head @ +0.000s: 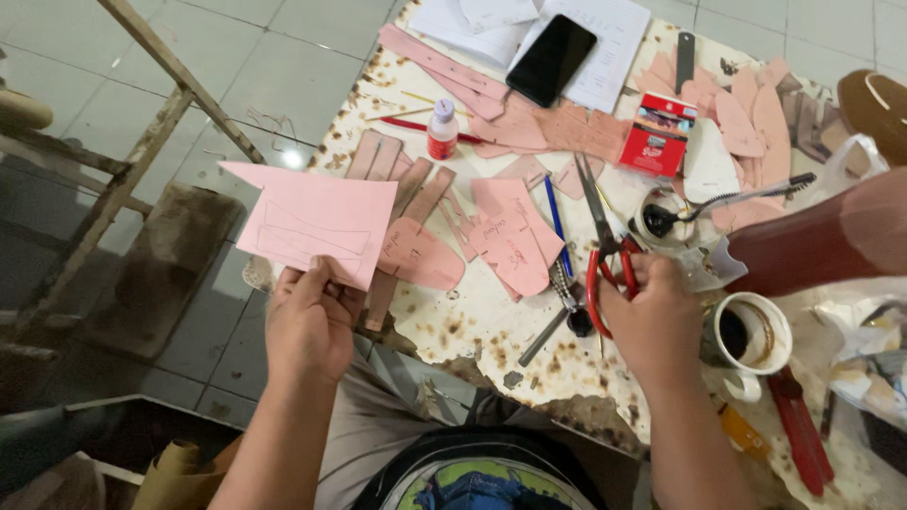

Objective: The person marks a pink paper pattern with a blue pen, then uses red-handled scissors to cut along the drawn lines. The person handles the pattern pieces and scissors throughout, working at a cluttered table.

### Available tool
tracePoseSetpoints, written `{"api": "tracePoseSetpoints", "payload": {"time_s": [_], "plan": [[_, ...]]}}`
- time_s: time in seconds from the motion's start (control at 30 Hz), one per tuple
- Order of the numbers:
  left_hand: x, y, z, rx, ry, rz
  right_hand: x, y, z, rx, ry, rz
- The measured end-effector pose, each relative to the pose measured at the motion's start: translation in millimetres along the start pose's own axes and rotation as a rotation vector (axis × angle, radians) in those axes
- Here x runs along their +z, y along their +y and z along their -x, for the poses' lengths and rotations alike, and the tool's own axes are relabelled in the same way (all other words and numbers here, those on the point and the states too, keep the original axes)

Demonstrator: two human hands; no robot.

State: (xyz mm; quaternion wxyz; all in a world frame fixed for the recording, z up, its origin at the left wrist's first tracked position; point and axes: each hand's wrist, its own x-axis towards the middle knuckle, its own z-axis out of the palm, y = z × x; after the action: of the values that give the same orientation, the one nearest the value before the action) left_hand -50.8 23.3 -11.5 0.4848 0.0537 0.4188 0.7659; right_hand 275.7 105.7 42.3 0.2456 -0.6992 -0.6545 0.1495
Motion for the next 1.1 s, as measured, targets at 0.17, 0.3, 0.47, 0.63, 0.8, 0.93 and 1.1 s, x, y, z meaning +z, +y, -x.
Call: {"api": "tracePoseSetpoints", "payload": {"time_s": [0.17,0.3,0.47,0.63,0.8,0.93,1.1], "plan": [[6.1,4.5,5.0,-0.029,-0.024,-0.083,-12.3,-1.8,-11.8,0.001,0.049,0.015],[10.4,5.3,6.3,-0.031,-0.041,-0.126,-17.1,-3.1,-27.1,-0.086,0.064,-0.095],[10.4,4.5,5.2,-0.003,-0.075,-0.119,-7.4,-9.0,-17.1,-0.141,0.058,-0.446],[9.6,3.5,5.4,-0.006,-0.05,-0.145,17.3,-17.7,12.6,-0.22,-0.136,-0.133],[10.1,2.9,4.2,-0.001,-0.074,-0.144,35.7,-21.2,20.0,-0.614,-0.002,-0.054],[9.5,2.1,4.1,0.008,-0.086,-0.141,42.8,-22.8,10.0,-0.701,0.015,0.011],[11.1,3.0,3.4,0.006,-0.068,-0.168,47.6,-27.1,1.3,-0.687,-0.057,0.105]]}}
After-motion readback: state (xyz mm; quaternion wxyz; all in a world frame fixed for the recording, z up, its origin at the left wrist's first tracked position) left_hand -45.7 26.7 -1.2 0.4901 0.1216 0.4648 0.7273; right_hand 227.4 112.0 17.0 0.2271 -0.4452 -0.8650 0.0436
